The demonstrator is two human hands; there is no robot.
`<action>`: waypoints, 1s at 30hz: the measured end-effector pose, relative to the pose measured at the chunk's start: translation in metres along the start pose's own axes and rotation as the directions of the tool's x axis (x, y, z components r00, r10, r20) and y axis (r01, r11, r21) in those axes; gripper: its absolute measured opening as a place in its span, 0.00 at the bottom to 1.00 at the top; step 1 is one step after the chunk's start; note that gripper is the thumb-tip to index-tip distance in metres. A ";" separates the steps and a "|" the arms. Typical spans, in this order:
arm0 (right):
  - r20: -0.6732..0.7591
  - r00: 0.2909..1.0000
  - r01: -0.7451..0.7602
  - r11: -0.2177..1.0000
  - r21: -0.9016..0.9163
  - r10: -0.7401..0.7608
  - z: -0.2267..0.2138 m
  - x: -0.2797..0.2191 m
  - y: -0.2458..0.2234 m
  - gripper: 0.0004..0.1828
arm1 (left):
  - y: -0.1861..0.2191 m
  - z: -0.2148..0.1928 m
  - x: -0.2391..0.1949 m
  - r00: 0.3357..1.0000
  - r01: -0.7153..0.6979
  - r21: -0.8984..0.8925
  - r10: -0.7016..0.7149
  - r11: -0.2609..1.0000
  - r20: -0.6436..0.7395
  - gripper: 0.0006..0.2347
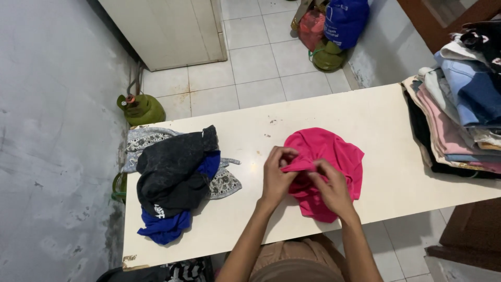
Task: Folding various garments including a black t-shirt and a pink top on a white surface.
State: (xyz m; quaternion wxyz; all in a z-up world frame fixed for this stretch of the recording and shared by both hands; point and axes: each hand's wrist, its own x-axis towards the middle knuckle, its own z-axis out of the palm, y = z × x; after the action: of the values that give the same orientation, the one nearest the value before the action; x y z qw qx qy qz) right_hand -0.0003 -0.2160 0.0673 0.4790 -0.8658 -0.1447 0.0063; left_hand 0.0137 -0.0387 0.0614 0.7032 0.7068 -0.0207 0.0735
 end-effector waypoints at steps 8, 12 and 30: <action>-0.038 0.984 -0.128 0.840 0.527 0.174 -0.028 -0.012 0.001 0.04 | 0.016 0.018 -0.005 0.959 -0.229 0.180 0.254 0.957 -0.127 0.08; 0.192 0.972 -0.159 0.978 0.136 0.131 -0.028 -0.018 0.012 0.24 | 0.032 0.023 -0.013 0.955 -0.242 0.089 0.253 0.966 -0.155 0.08; 0.460 0.880 -0.281 0.653 0.703 -0.117 -0.090 0.050 -0.024 0.16 | 0.099 0.000 0.044 0.938 0.134 -0.410 0.017 0.902 0.346 0.04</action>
State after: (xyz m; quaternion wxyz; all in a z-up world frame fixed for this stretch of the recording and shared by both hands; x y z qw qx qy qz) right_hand 0.0552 -0.2657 0.1423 0.7433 -0.5659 -0.1987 0.2961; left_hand 0.0438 -0.0369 0.1658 0.8283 0.5378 -0.1363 -0.0779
